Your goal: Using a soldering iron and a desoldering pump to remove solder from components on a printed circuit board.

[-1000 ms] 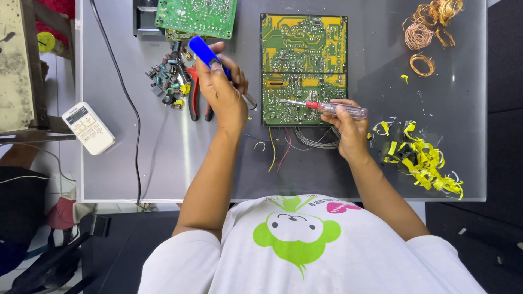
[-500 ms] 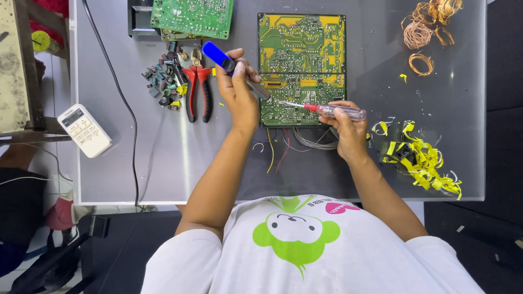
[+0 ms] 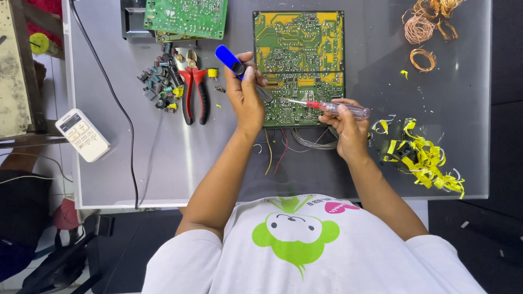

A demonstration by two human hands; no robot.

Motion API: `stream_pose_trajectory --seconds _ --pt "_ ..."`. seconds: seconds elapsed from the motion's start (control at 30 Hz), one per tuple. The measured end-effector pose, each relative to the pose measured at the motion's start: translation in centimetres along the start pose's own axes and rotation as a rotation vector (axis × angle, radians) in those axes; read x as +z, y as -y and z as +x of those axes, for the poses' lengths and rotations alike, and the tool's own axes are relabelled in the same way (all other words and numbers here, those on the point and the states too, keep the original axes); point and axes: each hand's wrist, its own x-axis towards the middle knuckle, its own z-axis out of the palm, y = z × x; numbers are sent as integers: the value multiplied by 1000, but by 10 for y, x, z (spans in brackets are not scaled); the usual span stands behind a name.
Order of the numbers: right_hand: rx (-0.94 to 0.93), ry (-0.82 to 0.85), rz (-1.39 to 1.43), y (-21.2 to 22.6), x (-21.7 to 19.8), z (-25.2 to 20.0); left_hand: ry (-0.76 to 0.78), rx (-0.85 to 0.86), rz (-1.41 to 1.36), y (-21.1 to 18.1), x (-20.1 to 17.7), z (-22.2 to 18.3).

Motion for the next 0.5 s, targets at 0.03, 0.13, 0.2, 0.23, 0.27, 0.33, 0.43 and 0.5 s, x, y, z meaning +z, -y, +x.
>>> stream_pose_trajectory --seconds 0.03,0.13,0.2,0.23,0.27,0.33,0.43,0.5 --pt "1 -1 1 0 0 0 0 -1 1 0 0 -1" --pt "-3 8 -1 1 0 0 16 -10 26 0 0 -2" --pt "-4 5 2 1 0 -1 40 -7 30 3 -1 -3" --pt "-3 5 3 1 0 -1 40 -7 31 3 1 -4" --pt "5 -2 5 1 0 -1 47 -5 65 3 2 -6" --pt "12 -9 8 -3 -1 1 56 -1 99 4 3 -7" --pt "-39 -15 48 -11 -4 4 206 206 296 3 6 -8" --pt "-39 -13 53 -10 -3 4 336 332 467 -10 14 -10"
